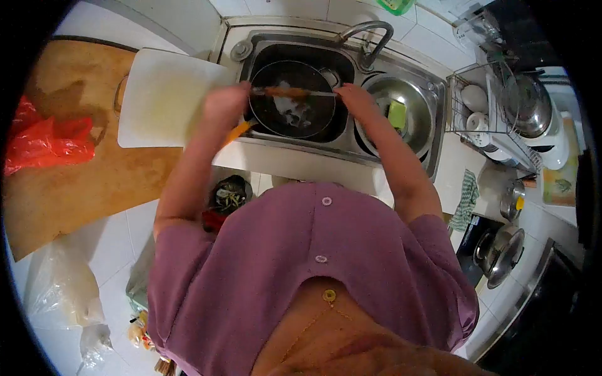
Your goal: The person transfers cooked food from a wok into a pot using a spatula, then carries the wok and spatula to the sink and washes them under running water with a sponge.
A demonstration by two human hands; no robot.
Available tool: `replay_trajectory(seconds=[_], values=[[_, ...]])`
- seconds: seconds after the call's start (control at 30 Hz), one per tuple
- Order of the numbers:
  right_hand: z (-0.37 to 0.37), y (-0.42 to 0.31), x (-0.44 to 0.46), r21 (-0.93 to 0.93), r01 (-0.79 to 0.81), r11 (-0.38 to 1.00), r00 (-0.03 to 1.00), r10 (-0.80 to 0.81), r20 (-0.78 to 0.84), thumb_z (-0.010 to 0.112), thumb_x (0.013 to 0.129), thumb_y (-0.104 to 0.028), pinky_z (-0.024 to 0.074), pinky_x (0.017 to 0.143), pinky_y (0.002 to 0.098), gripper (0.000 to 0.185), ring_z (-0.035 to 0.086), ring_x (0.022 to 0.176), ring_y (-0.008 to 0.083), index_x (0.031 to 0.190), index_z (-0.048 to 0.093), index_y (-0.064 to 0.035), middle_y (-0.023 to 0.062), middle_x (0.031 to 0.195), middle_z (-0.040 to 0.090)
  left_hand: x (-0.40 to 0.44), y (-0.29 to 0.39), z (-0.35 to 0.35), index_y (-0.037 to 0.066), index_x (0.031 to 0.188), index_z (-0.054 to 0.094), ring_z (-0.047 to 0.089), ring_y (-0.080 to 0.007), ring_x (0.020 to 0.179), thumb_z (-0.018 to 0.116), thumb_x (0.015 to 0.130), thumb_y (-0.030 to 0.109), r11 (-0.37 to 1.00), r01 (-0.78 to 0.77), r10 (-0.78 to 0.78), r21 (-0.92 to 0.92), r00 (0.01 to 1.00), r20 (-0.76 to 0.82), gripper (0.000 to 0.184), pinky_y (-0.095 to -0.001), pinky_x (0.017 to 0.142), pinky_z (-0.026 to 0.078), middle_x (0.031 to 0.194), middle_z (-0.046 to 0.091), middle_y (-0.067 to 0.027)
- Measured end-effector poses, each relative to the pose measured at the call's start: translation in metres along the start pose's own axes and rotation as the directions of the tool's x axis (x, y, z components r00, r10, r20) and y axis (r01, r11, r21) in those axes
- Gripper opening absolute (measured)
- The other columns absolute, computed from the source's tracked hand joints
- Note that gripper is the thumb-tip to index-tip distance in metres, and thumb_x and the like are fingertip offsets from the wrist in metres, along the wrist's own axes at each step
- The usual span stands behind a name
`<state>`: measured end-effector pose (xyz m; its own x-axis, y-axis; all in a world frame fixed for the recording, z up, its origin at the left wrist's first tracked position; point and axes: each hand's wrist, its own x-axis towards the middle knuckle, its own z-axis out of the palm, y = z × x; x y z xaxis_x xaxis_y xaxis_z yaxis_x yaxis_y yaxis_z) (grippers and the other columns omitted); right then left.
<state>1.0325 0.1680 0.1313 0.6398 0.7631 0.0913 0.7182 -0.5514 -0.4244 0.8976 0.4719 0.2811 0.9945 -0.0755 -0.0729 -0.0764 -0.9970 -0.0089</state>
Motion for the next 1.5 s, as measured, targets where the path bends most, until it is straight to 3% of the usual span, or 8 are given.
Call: replay_trajectory(seconds=[0.13,0.37,0.8,1.0,1.13,1.2,1.27,1.5], values=[[0.0,-0.012,0.0,0.105,-0.129,0.986,0.992,0.126,0.031,0.048,0.089,-0.019,0.0475,0.083,0.0428,0.026,0.059,0.098,0.0339,0.111,0.061,-0.0125,0.0147,0.106,0.063,-0.001,-0.055,0.026,0.006,0.117,0.053,0.064,-0.0273,0.093,0.064,0.084,0.023,0.602,0.217,-0.14,-0.768,0.976,0.166,0.039,-0.0365,0.077,0.05,0.098,0.065,-0.0157],[-0.023,-0.074,0.044,0.137,0.086,0.987,0.996,-0.08,-0.049,0.048,0.092,-0.028,0.0491,0.078,0.0419,0.027,0.061,0.092,0.0347,0.11,0.061,-0.0121,0.0149,0.1,0.064,0.037,0.03,0.027,0.005,0.131,0.041,0.052,-0.0174,0.113,0.06,0.088,0.006,-0.217,-0.171,0.135,-0.961,0.97,-0.203,0.047,-0.0333,0.097,0.042,0.12,0.058,-0.0101],[-0.023,-0.019,-0.079,-0.164,-0.372,0.914,0.928,0.368,-0.054,0.056,0.088,-0.038,0.04,0.098,0.0352,0.049,0.053,0.114,0.0312,0.132,0.048,-0.0155,0.0163,0.126,0.054,0.061,-0.036,-0.065,0.003,0.097,0.056,0.064,-0.021,0.094,0.058,0.089,0.009,-0.049,-0.4,-0.02,-0.915,0.916,-0.4,0.01,-0.0288,0.076,0.052,0.096,0.067,-0.0139],[-0.197,-0.117,-0.07,0.766,-0.171,0.62,0.936,0.346,-0.071,0.05,0.093,-0.041,0.0321,0.106,0.0335,0.06,0.041,0.128,0.0238,0.138,0.036,-0.0025,0.0135,0.141,0.04,0.01,-0.049,-0.139,0.008,0.091,0.055,0.066,-0.0324,0.088,0.061,0.083,-0.001,-0.219,-0.657,-0.216,-0.721,0.753,-0.621,0.013,-0.0372,0.07,0.056,0.091,0.067,-0.0169],[-0.143,-0.094,-0.079,0.71,-0.27,0.65,0.809,0.553,-0.198,0.043,0.095,-0.039,0.0337,0.105,0.0348,0.051,0.046,0.124,0.0252,0.133,0.045,-0.006,0.0107,0.137,0.046,0.043,-0.038,-0.06,0.008,0.093,0.058,0.066,-0.0321,0.09,0.061,0.087,0.009,-0.292,-0.426,-0.195,-0.856,0.903,-0.383,0.007,-0.0382,0.07,0.055,0.089,0.067,-0.0142],[-0.127,-0.109,-0.084,-0.08,-0.801,0.593,0.597,0.8,-0.049,0.045,0.092,-0.039,0.039,0.099,0.0387,0.044,0.052,0.115,0.0304,0.126,0.053,-0.0117,0.0108,0.131,0.051,0.079,-0.001,0.014,0.008,0.098,0.059,0.065,-0.0284,0.09,0.06,0.09,0.023,0.299,-0.357,0.096,-0.885,0.934,-0.344,0.018,-0.0375,0.073,0.051,0.09,0.068,-0.011],[-0.062,-0.085,-0.117,-0.279,-0.569,0.774,0.821,0.516,-0.244,0.055,0.085,-0.041,0.0423,0.093,0.0445,0.05,0.055,0.109,0.0339,0.124,0.053,-0.011,0.0141,0.121,0.057,0.051,0.052,0.026,0.011,0.113,0.058,0.061,-0.0316,0.095,0.056,0.09,0.02,0.87,-0.312,0.291,-0.382,0.95,-0.114,0.025,-0.0392,0.081,0.047,0.102,0.065,-0.0101],[-0.059,-0.143,-0.253,0.062,-0.726,0.685,0.662,0.72,-0.209,0.061,0.081,-0.034,0.0455,0.085,0.0439,0.055,0.057,0.102,0.0355,0.13,0.047,-0.0136,0.0156,0.115,0.059,0.045,0.023,-0.049,-0.001,0.098,0.061,0.061,-0.0221,0.094,0.057,0.092,0.021,0.453,-0.415,0.159,-0.789,0.908,-0.387,0.023,-0.0342,0.079,0.049,0.106,0.065,-0.0147]])
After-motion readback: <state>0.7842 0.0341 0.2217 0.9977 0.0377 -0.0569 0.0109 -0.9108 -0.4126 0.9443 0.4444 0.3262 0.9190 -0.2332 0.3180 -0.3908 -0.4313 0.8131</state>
